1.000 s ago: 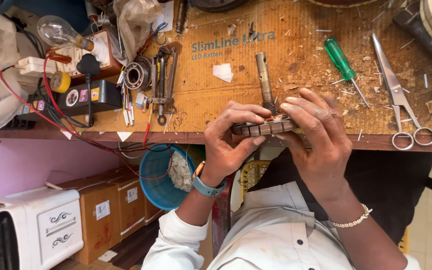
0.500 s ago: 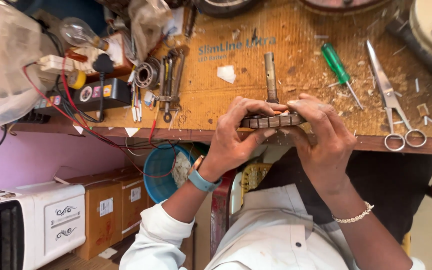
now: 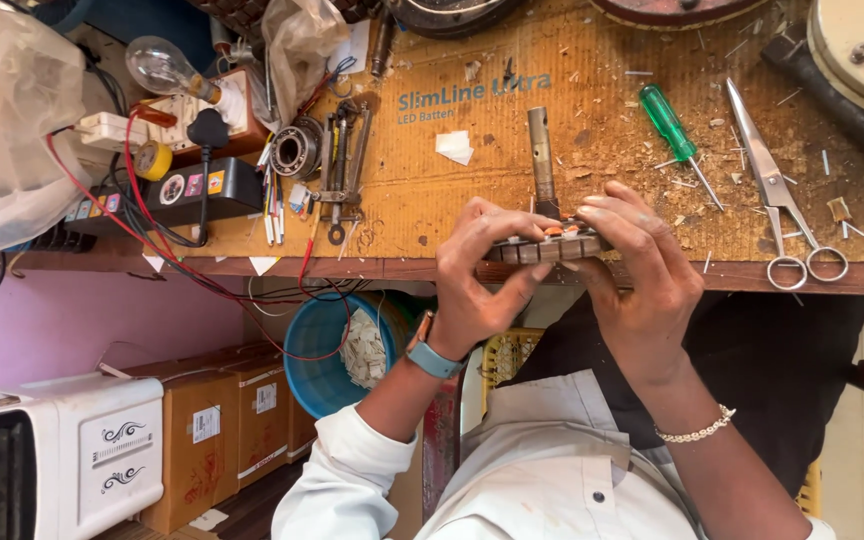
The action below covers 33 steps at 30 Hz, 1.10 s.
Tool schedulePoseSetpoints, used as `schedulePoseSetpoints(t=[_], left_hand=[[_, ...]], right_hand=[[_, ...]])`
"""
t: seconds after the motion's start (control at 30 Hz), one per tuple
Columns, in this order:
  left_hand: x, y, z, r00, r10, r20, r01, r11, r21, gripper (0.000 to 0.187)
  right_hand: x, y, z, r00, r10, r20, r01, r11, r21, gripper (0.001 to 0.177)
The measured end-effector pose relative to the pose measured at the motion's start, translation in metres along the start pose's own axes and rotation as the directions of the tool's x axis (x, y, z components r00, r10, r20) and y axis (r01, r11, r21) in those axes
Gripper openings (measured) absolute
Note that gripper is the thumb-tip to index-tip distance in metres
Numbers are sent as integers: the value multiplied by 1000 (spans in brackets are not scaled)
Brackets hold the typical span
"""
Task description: The person works on a circular stator assembly, using a screwdriver to adjust copper windings and inserting small white insulating pieces into slots. They use scissors to trim the insulating material and repeatedly check the fit of the components.
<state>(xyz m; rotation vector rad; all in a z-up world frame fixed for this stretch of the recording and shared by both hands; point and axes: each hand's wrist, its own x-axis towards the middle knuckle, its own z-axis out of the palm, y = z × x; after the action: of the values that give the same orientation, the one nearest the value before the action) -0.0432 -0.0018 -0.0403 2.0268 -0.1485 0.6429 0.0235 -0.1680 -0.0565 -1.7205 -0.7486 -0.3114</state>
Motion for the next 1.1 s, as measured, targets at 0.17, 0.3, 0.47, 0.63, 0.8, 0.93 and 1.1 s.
schedulePoseSetpoints(t=[0.17, 0.3, 0.47, 0.63, 0.8, 0.93, 1.1], left_hand=[[1, -3, 0, 1000, 17, 18, -18, 998, 67, 33], [17, -7, -5, 995, 67, 72, -70, 996, 48, 40], [23, -13, -12, 979, -55, 197, 99, 970, -220, 56], [21, -11, -2, 993, -58, 104, 71, 990, -120, 59], [22, -12, 5, 998, 47, 45, -49, 998, 40, 50], [25, -7, 12, 999, 14, 42, -18, 997, 79, 43], [29, -1, 17, 999, -30, -27, 32, 997, 77, 40]], right_hand=[[-4, -1, 3, 999, 24, -29, -25, 998, -52, 43], [0, -3, 2, 998, 52, -40, -55, 996, -71, 40], [3, 6, -8, 998, 53, -17, -55, 992, -116, 41], [6, 20, -18, 991, 121, 64, -118, 992, -50, 39], [-1, 34, -23, 987, 145, 73, -150, 987, 63, 44], [21, 47, -52, 982, 94, 162, -90, 996, -27, 53], [84, 57, -71, 877, 285, 386, -51, 855, -516, 46]])
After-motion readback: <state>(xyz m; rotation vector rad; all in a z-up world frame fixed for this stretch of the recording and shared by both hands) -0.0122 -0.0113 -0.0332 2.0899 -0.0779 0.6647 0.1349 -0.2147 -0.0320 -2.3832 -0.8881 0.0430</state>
